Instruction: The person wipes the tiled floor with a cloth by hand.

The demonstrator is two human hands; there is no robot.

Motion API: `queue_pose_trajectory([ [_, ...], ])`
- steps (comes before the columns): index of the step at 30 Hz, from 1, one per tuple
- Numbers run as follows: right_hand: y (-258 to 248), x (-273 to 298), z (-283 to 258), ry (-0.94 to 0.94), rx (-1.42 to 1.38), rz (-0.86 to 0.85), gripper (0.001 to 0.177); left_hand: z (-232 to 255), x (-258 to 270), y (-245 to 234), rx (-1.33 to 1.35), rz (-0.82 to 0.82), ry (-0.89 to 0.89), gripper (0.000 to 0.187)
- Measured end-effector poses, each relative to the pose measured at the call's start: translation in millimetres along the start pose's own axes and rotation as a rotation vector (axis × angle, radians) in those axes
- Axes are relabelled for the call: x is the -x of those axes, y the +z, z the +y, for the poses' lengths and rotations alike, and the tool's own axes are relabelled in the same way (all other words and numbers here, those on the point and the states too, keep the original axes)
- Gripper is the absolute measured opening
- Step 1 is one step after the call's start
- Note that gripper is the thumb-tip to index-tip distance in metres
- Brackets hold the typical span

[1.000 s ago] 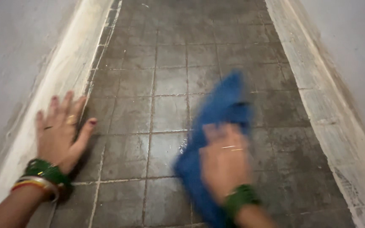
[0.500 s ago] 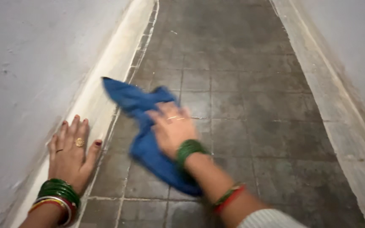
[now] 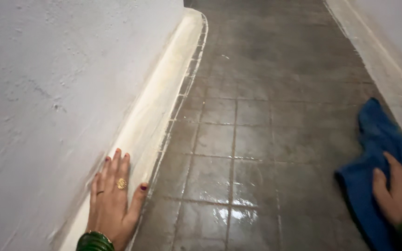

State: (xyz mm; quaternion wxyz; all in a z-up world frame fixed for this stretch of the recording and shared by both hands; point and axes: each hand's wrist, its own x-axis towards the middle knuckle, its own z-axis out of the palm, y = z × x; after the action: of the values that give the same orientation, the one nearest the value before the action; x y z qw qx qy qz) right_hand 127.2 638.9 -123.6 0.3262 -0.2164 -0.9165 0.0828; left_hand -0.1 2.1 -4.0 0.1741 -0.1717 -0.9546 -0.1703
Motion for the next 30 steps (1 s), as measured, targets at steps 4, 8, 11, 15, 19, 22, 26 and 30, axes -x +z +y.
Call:
queue_pose_trajectory([
  [4, 66, -83, -79, 0.08, 0.511, -0.126, 0.062, -2, 1, 4, 0.001, 0.009, 0.018, 0.077],
  [8, 91, -110, -242, -0.117, 0.175, -0.133, 0.052, -5, 1, 4, 0.02, 0.029, 0.034, 0.078],
  [11, 83, -85, -359, -0.267, 0.027, -0.275, 0.049, -5, -1, 6, -0.005, 0.014, 0.036, 0.078],
  [15, 35, -9, -453, -0.586, -0.314, -0.293, 0.049, 1, -2, 3, -0.007, 0.02, 0.008, 0.081],
  [19, -27, 45, -459, -0.731, -0.471, -0.387, 0.052, 7, -2, -5, 0.035, 0.036, -0.008, 0.084],
  [22, -54, 64, -424, -0.823, -0.613, -0.475, 0.054, 11, -2, -6, -0.035, 0.034, -0.018, 0.081],
  [26, -60, 80, -320, -0.991, -0.57, -0.457, 0.054, 9, -2, -5, -0.061, -0.043, -0.066, 0.08],
  [30, -40, 76, -122, -0.954, -0.353, -0.371, 0.064, 8, 2, -4, -0.124, -0.026, -0.022, 0.076],
])
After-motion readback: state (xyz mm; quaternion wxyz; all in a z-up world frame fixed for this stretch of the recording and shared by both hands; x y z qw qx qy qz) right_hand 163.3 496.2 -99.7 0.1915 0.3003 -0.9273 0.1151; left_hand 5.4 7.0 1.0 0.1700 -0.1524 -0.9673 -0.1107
